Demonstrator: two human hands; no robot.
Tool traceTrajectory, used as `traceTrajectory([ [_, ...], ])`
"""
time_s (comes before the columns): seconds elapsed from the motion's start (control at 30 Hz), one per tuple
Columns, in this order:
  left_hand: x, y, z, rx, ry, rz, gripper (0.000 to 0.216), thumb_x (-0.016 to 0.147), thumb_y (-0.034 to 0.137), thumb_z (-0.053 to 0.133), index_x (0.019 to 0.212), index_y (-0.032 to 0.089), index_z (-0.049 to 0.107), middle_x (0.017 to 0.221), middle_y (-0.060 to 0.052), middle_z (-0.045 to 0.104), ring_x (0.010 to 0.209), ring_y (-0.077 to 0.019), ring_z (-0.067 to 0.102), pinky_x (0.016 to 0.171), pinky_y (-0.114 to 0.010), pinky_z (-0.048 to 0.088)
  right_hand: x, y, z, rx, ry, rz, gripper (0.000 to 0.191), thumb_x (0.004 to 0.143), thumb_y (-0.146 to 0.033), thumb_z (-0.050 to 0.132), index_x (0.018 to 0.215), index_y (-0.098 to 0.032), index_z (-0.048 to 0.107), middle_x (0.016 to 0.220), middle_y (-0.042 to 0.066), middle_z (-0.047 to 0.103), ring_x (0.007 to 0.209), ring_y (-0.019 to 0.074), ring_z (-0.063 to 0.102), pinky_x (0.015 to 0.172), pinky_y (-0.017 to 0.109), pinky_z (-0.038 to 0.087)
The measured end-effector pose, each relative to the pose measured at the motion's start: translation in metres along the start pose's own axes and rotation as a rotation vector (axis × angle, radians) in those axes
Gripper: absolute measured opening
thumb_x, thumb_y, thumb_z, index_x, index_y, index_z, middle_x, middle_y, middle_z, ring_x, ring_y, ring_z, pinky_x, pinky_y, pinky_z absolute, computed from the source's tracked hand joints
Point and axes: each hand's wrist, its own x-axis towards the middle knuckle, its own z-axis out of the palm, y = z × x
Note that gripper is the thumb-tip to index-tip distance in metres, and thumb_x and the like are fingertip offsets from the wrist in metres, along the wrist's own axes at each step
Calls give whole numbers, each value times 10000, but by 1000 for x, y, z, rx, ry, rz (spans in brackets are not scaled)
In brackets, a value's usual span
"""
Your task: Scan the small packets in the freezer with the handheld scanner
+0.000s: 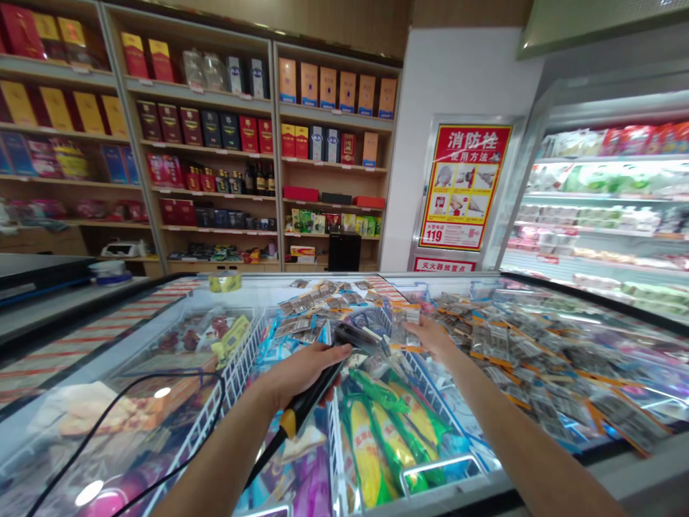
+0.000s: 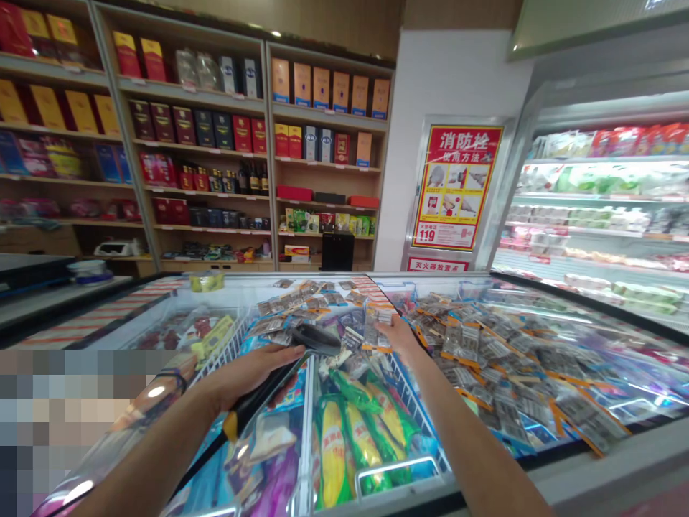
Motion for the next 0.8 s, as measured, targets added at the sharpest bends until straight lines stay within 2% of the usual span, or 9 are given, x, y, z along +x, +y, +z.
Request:
traceTrajectory([
  [0.07,-1,-1,3,-15,-55,10,425,666,585,538,644,165,479,523,33,520,405,-91,469,419,-225,332,-3,-2,-8,184,121,48,365,651,-289,582,1006,-227,527,861,8,680,757,193,645,656,331,508],
  [0.13,-1,-1,7,-26,-105,4,429,678,587,526,639,161,495,536,24,526,405,-90,470,414,-222,329,-6,-4,-12,264,189,65,351,683,-274,552,1029,-239,502,857,8,681,734,192,649,628,330,515],
  [0.3,-3,0,11,-8,-158,6,461,685,601,511,620,145,524,506,18,506,404,-88,462,413,-217,334,-10,-6,-7,226,116,44,264,678,-296,578,927,-217,543,835,13,692,769,207,649,624,315,523],
  [0.47,-3,1,12,-11,-131,17,454,689,596,513,635,146,526,536,14,520,400,-82,463,405,-208,321,-11,-1,-2,246,70,46,382,606,-353,657,939,-199,551,851,20,693,784,223,651,622,323,522],
  [0.6,-4,2,14,-10,-126,11,463,680,600,516,610,142,525,515,14,511,395,-82,457,407,-212,328,-10,2,-4,227,26,29,395,603,-360,666,948,-203,557,865,24,693,767,225,654,641,331,521],
  [0.8,-7,2,16,21,-191,16,454,709,591,490,612,148,515,533,-1,524,398,-85,455,406,-215,323,-11,-2,-4,246,62,43,364,613,-338,661,937,-206,562,826,14,693,766,215,654,678,345,522],
])
